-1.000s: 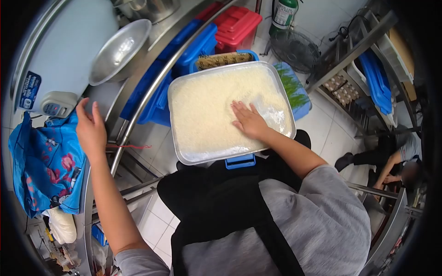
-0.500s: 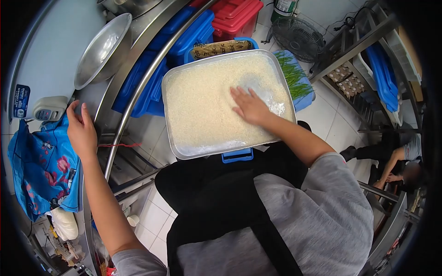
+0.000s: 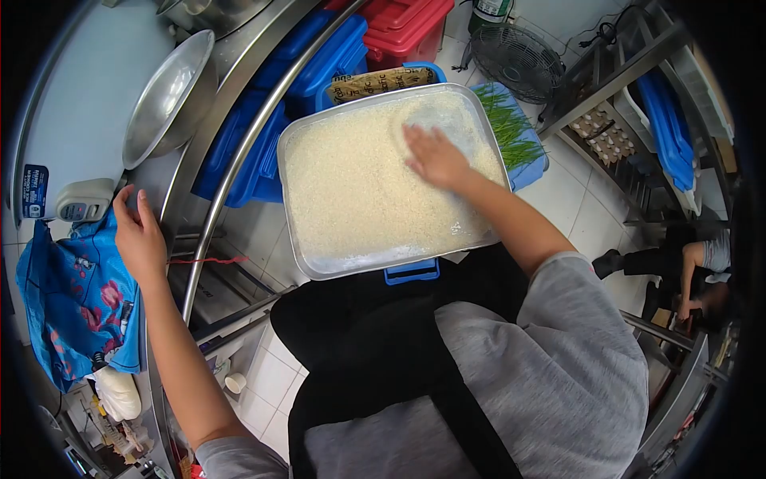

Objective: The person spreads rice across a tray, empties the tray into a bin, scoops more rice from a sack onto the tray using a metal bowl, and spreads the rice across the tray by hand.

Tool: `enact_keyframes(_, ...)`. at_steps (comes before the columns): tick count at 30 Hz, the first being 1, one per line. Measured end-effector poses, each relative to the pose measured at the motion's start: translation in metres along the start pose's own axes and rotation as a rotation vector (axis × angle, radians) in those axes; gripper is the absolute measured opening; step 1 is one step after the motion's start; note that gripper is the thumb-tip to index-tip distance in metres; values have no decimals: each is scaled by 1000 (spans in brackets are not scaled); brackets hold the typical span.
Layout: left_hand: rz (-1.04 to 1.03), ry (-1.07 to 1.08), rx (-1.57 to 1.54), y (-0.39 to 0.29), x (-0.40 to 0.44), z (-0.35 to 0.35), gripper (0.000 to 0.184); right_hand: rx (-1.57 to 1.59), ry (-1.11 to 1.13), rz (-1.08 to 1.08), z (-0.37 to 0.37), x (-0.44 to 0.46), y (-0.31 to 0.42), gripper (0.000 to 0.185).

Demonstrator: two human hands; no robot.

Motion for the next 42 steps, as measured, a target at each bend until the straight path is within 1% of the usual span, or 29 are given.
enact_keyframes(1, -2, -2, -3, 0, 0, 0, 35, -1, 2, -1, -3, -8, 11, 59)
enact_keyframes(3, -3, 3, -5, -1, -1, 0, 35, 154, 81, 65, -9, -21, 34, 60)
enact_keyframes(4, -5, 4, -7, -1, -1, 0, 35, 255, 25, 23, -3, -20, 35, 59)
enact_keyframes(5, -4, 4, -9, -2, 0, 0, 35, 252, 25, 23, 1, -17, 37, 59)
enact_keyframes(7, 3, 15, 10, -1, 0, 0, 35, 216, -123, -61, 20, -6, 34, 58)
enact_keyframes(8, 2, 14, 7, -1, 0, 0, 35, 214, -124, -63, 20, 1, 37, 58)
enact_keyframes(10, 3, 10, -3, 0, -1, 0, 35, 111, -138, -21, 20, 14, 44, 59)
enact_keyframes(11, 4, 6, -6, 0, -2, 0, 35, 107, -141, -20, 16, 19, 37, 59)
enact_keyframes(13, 9, 9, 3, 1, -1, 0, 35, 54, -124, -196, 9, 28, 7, 62)
enact_keyframes(14, 8, 4, 2, 1, -1, 0, 35, 53, -130, -196, 11, 29, -4, 62)
enact_keyframes(16, 5, 5, 7, 0, -1, 1, 35, 16, -128, -342, 17, 22, -33, 64)
enact_keyframes(17, 2, 4, 6, 0, -1, 2, 35, 17, -131, -344, 18, 17, -37, 64)
enact_keyframes(19, -2, 12, 4, -1, 0, 1, 35, -63, -134, -468, 25, 3, -45, 64)
enact_keyframes(20, -1, 14, 1, -1, 0, 0, 35, -66, -132, -470, 22, 1, -37, 64)
enact_keyframes(22, 1, 13, -7, -2, 0, 1, 35, -29, -107, -350, 13, -3, 5, 63)
enact_keyframes(23, 2, 18, -9, -2, -1, 0, 35, -31, -102, -352, 6, -6, 24, 63)
enact_keyframes(25, -6, -2, -4, -1, -1, 1, 36, 191, -79, -127, -9, -5, 67, 62)
enact_keyframes(26, -7, -1, -2, -1, -1, 1, 36, 194, -79, -127, -8, -5, 66, 62)
enact_keyframes(28, -3, -3, -3, -2, -2, 2, 36, 97, -32, -212, -5, -1, 54, 62)
enact_keyframes(29, -6, -2, -1, -2, -2, 2, 36, 101, -32, -214, -2, -1, 44, 62)
enact_keyframes(31, 7, 22, 9, -2, -1, 2, 38, 2, -38, -296, 6, -7, 8, 61)
enact_keyframes(32, 5, 21, 6, -2, -1, 1, 38, 0, -40, -298, 9, -10, -6, 61)
enact_keyframes(33, 0, 9, -3, -1, -1, 1, 37, -9, -71, -344, 17, -14, -20, 62)
enact_keyframes(35, -8, 0, -18, -1, -1, 0, 36, -21, -100, -396, 17, -21, -29, 62)
enact_keyframes(37, -8, -16, -16, 0, -1, 1, 37, -24, -82, -303, 16, -22, 1, 63)
enact_keyframes(39, -13, -20, -31, -1, 0, 2, 35, 63, 26, -181, 3, -30, 49, 63)
enact_keyframes(41, -16, -25, -41, -2, -4, 5, 34, 100, -12, -71, -12, -42, 72, 63)
enact_keyframes(42, -34, -60, -68, -3, -7, 9, 33, 103, -11, -72, -14, -45, 69, 63)
Point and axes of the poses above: each hand's wrist, its own x-axis towards the middle knuckle, its own z-axis out of the back of the hand, y = z × x, the point moved 7 cm from there along x, towards the middle knuckle, and after that the axes turned 6 degrees about x, right-handed, at the moved point
